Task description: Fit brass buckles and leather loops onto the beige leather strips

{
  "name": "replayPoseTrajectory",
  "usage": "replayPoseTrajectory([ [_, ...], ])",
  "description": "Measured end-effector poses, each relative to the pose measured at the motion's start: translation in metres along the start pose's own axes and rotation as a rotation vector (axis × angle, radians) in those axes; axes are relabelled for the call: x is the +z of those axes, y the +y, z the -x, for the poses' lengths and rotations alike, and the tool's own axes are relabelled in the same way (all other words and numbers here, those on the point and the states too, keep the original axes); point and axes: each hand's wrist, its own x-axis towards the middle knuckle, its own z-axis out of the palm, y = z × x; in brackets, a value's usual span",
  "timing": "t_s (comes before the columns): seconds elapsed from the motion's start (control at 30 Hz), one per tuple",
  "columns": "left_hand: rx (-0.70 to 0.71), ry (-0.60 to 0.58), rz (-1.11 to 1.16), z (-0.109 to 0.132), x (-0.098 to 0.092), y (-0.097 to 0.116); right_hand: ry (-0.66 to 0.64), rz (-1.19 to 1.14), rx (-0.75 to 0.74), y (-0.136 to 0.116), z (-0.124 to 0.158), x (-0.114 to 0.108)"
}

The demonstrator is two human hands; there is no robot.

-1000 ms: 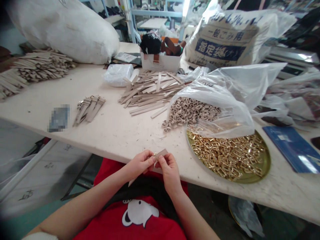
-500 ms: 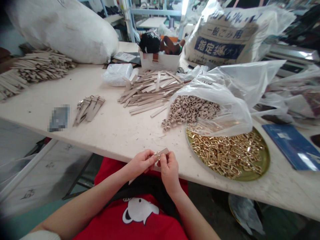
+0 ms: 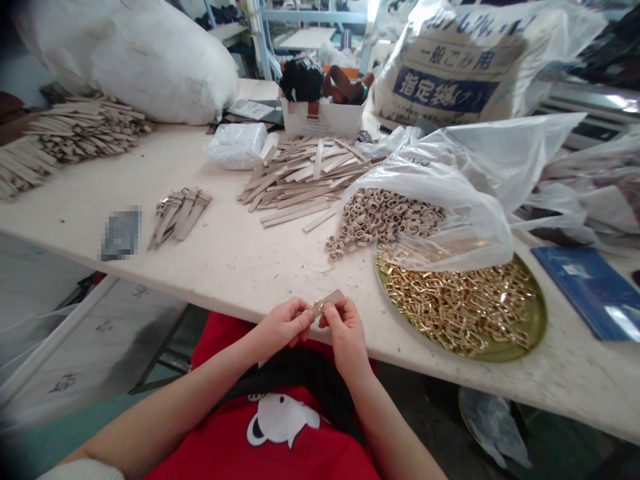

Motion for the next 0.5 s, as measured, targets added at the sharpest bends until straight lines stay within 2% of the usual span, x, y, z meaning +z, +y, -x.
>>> replayPoseTrajectory([
  [0.17,0.005,0.035,0.078,-0.0029,0.0009,0.003,-0.102,0.017,0.014,-0.0008,0.0025,0.0036],
  [0.37,-0.066,0.017,0.141,-0.0027,0.0032,0.0057,-0.078,0.023,0.007,0.0035,0.0059,0.0026],
  [0.5,-0.069,0.043,0.118,-0.002,0.0035,0.0078,-0.03,0.129,-0.072,0.0003,0.0065,0.0023],
])
